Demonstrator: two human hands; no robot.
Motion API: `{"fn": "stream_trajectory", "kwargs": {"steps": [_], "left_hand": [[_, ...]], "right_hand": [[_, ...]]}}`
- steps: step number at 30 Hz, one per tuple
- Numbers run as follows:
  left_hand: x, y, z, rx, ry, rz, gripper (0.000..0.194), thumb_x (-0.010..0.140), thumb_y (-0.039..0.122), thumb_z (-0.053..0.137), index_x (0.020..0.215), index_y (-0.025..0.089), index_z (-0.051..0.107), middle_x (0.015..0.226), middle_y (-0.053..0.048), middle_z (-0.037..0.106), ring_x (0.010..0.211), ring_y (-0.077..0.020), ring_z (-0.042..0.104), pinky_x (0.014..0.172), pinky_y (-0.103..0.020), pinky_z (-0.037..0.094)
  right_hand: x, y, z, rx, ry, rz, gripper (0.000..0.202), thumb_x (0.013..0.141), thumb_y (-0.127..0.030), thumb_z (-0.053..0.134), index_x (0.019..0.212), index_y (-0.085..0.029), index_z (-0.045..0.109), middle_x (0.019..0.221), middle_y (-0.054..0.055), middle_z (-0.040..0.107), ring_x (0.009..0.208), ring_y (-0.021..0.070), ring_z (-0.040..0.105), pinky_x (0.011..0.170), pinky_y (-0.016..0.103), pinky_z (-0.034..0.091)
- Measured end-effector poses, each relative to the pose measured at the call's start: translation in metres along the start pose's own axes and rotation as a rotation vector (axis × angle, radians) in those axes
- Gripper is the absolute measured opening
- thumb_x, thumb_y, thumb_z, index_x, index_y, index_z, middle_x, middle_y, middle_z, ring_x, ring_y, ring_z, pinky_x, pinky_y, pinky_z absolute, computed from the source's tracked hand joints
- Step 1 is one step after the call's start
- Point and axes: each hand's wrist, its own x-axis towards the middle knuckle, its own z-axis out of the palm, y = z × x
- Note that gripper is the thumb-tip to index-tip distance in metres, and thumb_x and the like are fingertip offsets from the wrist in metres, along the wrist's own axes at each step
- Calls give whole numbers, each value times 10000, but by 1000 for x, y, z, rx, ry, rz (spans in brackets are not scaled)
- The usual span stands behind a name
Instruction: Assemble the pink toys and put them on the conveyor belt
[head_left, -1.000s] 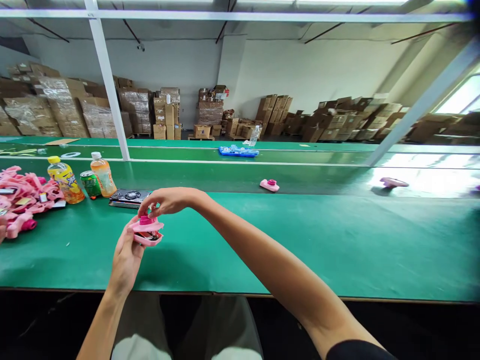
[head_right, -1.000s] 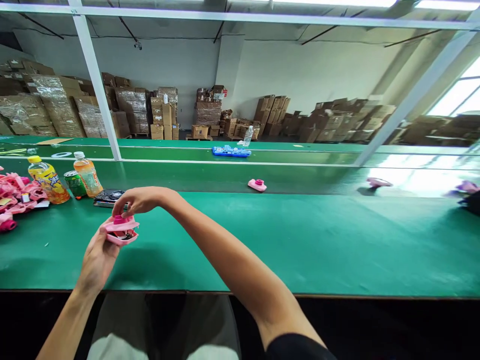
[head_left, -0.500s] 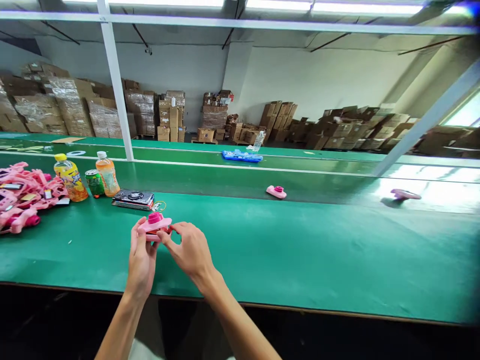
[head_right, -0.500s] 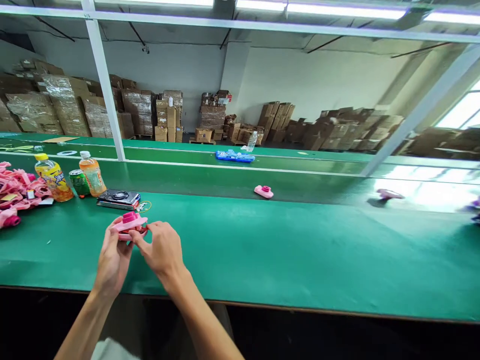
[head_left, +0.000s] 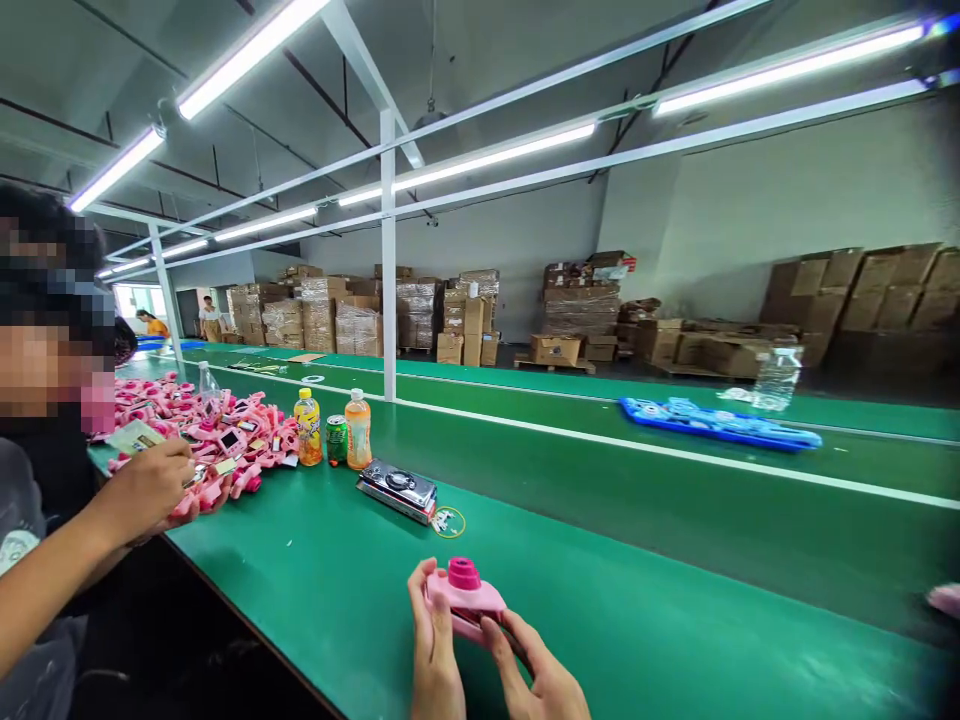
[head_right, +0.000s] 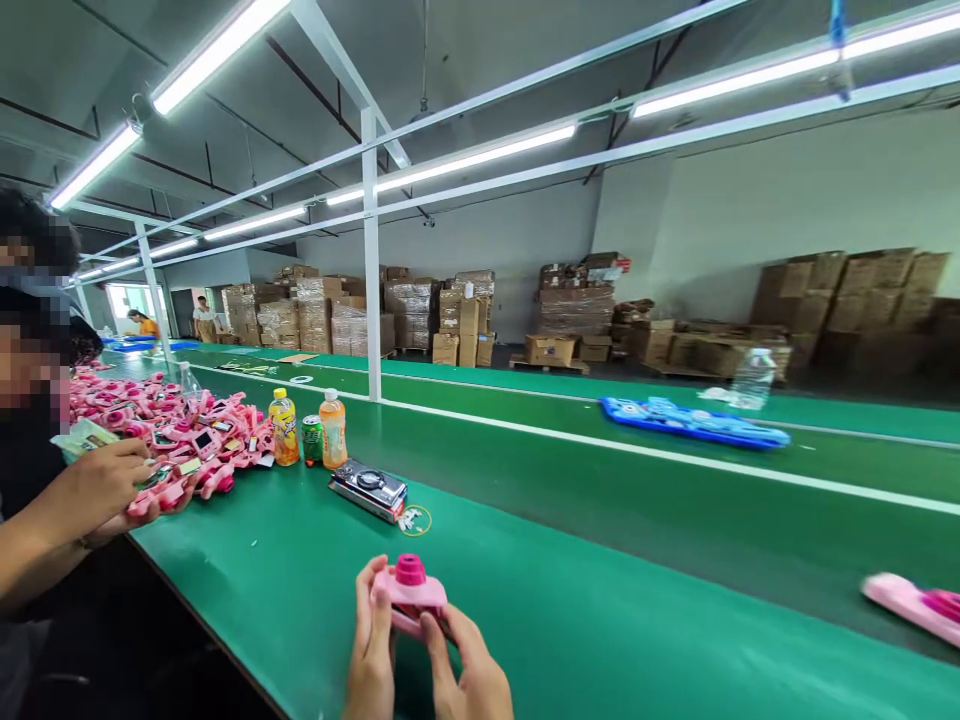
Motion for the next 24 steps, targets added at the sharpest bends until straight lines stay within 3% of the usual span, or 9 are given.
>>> {"fn": "stream_trajectory", "kwargs": {"steps": [2,6,9,13,16,20,22,24], "left_hand": [[-18,-1,26,-194,-71,-135,430,885,687,547,1276,512,515,1288,-6,673,1258,-376,610,734,-541,592],[-75,-16,100,-274,-147,-253,628,754,721,710,1252,371,553,1214,-127,700,1151,-375,677,775,-470,612],[-108,-26,133,-461,-163,-426,713,820,756,608,1302,253,460,1211,-172,680,1085,-300,706,922,-402,572],[-124,-23,134,-717,-184,-587,662,856,663,655,1305,245,405,1218,-127,654,1059,-226,689,923,-313,526],[-124,-19,130,-759,-206,-598,593,845,608,705,1248,251,456,1138,-68,659,994,-196,695,859,-285,534],[-131,-16,131,-731,-277,-609,507,869,596,684,1198,254,503,1100,-30,658,980,-153,679,836,-235,530],[-140,-15,131,-686,-362,-618,516,862,618,679,1193,257,515,1106,-26,656,978,-154,671,815,-226,534],[-152,-14,131,-619,-462,-626,544,854,649,665,1203,258,520,1141,-33,648,993,-168,664,802,-232,541]], "right_hand": [[-2,6,0,-26,32,-5,446,704,-655,716,888,-253,778,992,110,773,921,320,740,856,389,609],[-8,-3,8,26,6,43,491,772,-677,660,955,-222,683,1005,114,753,943,292,733,838,367,600],[-20,-23,16,50,173,20,525,759,-664,695,1021,-222,589,971,99,743,945,275,727,817,367,596],[-35,-46,19,9,260,-85,444,802,-615,685,979,-218,595,895,69,727,855,229,720,786,351,586],[-45,-49,14,48,299,-98,420,815,-593,703,957,-213,598,854,41,710,795,201,710,774,338,580],[-65,-48,-3,106,474,-66,380,921,-580,598,965,-204,630,902,65,718,835,201,711,785,331,571],[-74,-54,-17,111,422,-66,372,957,-557,556,1024,-207,662,1047,90,723,960,211,701,840,330,567],[-83,-63,-36,120,245,-19,365,948,-542,587,1065,-212,689,1103,85,725,1021,216,690,876,323,564]]}}
